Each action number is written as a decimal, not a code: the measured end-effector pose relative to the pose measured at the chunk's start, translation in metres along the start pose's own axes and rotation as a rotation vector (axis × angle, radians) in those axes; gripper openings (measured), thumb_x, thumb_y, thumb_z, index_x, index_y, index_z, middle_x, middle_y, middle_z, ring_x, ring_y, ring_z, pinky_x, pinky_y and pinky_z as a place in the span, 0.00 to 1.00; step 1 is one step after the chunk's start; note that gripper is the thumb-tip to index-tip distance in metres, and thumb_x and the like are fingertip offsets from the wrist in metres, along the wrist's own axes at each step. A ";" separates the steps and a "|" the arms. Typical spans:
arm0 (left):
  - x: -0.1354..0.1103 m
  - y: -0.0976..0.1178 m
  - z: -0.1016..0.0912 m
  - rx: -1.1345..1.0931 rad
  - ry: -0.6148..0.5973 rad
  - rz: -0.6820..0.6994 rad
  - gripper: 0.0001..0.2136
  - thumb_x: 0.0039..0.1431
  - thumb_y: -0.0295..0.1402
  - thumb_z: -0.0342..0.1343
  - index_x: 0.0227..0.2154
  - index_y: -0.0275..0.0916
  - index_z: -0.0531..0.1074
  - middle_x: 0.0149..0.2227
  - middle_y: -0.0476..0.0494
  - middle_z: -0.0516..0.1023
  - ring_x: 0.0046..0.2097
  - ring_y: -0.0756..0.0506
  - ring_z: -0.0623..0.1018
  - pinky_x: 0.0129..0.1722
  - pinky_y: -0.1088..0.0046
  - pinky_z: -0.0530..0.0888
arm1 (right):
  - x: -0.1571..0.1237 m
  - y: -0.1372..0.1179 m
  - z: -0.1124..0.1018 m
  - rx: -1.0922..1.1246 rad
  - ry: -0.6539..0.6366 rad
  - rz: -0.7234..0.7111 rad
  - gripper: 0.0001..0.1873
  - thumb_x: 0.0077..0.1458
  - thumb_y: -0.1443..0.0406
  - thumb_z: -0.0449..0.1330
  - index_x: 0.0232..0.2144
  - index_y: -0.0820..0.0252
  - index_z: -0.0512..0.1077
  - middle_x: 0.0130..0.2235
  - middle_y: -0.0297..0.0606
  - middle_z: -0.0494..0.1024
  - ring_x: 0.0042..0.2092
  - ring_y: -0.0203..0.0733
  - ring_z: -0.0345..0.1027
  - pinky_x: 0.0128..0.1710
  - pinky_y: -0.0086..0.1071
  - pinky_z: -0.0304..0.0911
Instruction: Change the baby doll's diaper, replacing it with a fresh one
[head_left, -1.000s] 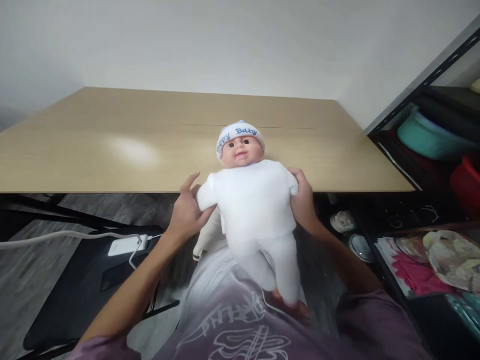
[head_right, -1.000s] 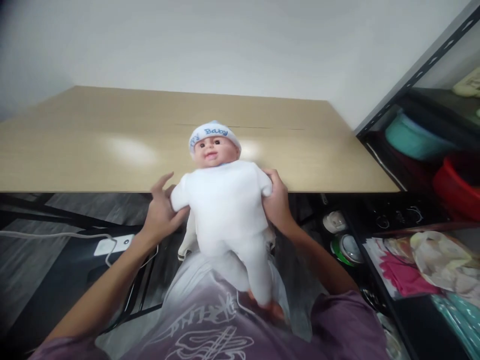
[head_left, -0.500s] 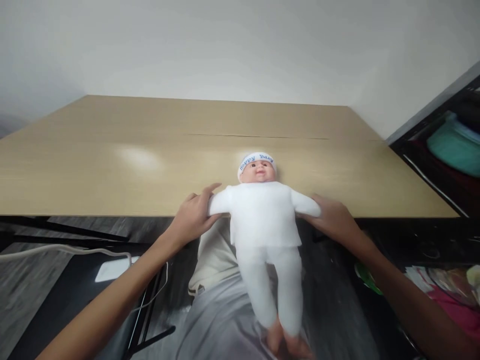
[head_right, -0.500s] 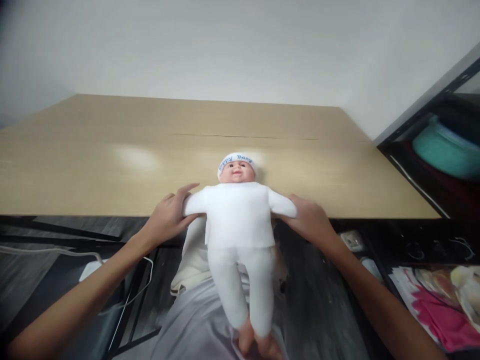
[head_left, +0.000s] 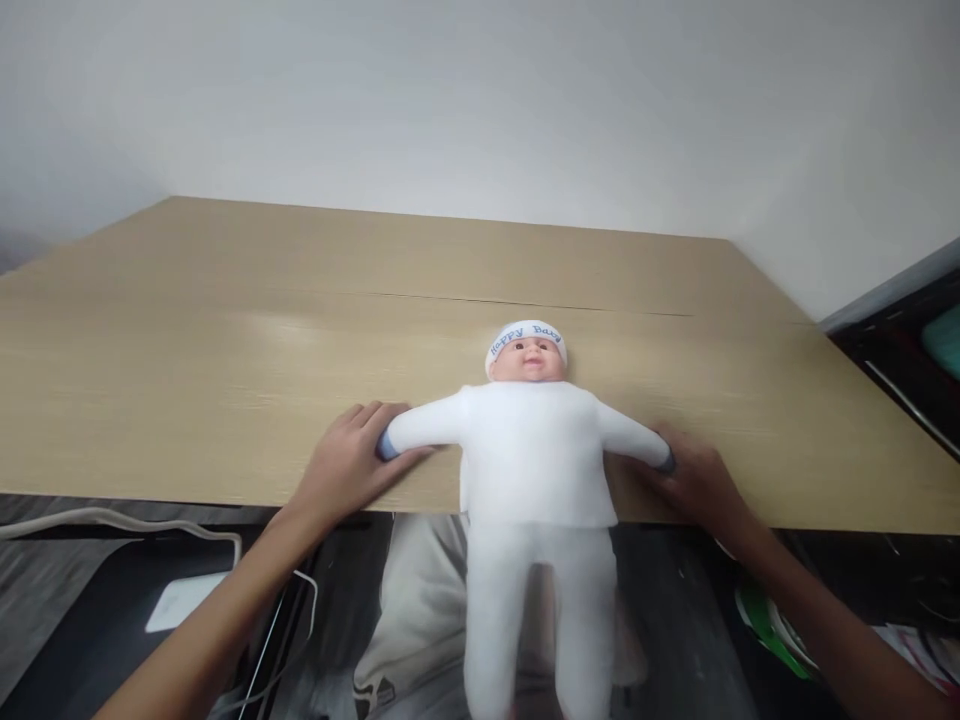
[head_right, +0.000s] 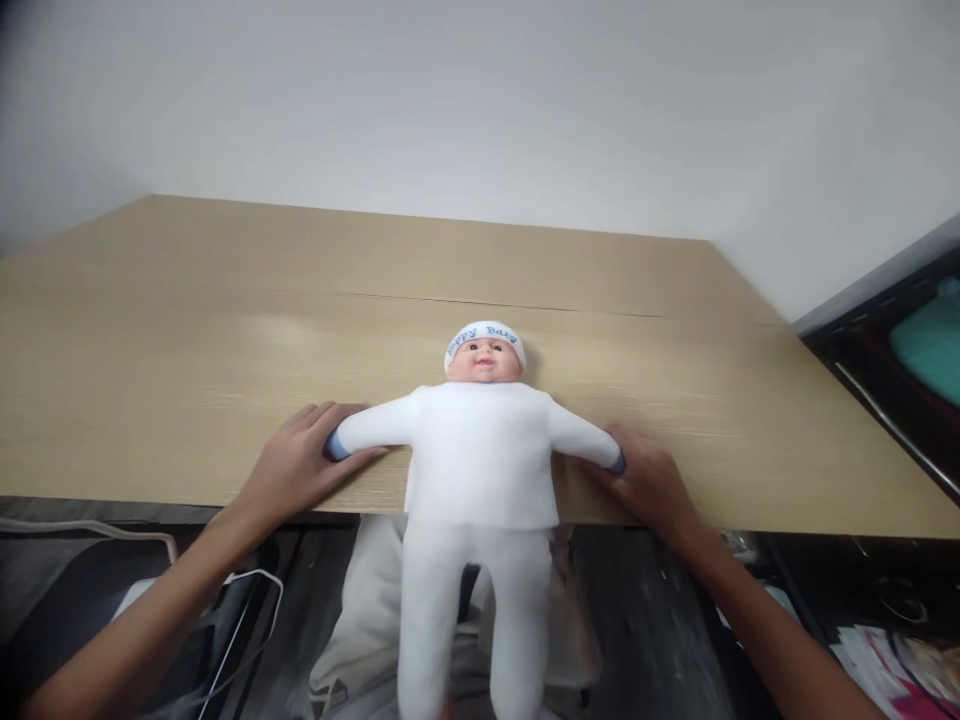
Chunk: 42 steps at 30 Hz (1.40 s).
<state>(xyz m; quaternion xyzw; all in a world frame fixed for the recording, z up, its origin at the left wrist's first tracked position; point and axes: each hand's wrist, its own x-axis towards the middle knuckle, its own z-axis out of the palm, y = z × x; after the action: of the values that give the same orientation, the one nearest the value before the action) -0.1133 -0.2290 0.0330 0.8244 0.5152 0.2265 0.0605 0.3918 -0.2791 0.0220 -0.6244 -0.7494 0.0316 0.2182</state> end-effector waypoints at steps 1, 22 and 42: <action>0.010 -0.004 0.002 -0.022 -0.013 -0.014 0.28 0.71 0.63 0.58 0.57 0.43 0.76 0.49 0.38 0.84 0.49 0.31 0.82 0.49 0.53 0.76 | 0.012 0.003 0.003 -0.001 -0.010 0.011 0.25 0.68 0.38 0.59 0.39 0.50 0.76 0.34 0.42 0.85 0.35 0.58 0.80 0.32 0.41 0.62; 0.215 -0.075 0.059 0.034 0.170 -0.176 0.35 0.63 0.71 0.56 0.53 0.43 0.74 0.46 0.36 0.86 0.51 0.28 0.83 0.59 0.49 0.70 | 0.218 0.049 0.053 -0.048 0.163 0.131 0.44 0.60 0.26 0.56 0.51 0.56 0.78 0.44 0.53 0.86 0.43 0.65 0.79 0.41 0.48 0.69; 0.271 -0.117 0.083 -0.053 0.247 -0.186 0.38 0.62 0.71 0.58 0.61 0.44 0.71 0.62 0.30 0.76 0.65 0.21 0.68 0.67 0.39 0.62 | 0.299 0.106 0.078 -0.036 0.101 -0.082 0.43 0.70 0.35 0.53 0.71 0.57 0.69 0.57 0.56 0.81 0.58 0.69 0.71 0.62 0.62 0.61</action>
<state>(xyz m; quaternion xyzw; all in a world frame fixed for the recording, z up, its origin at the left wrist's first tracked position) -0.0732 0.0738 0.0043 0.7370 0.5866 0.3334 0.0392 0.4229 0.0456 0.0036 -0.5979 -0.7626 -0.0223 0.2458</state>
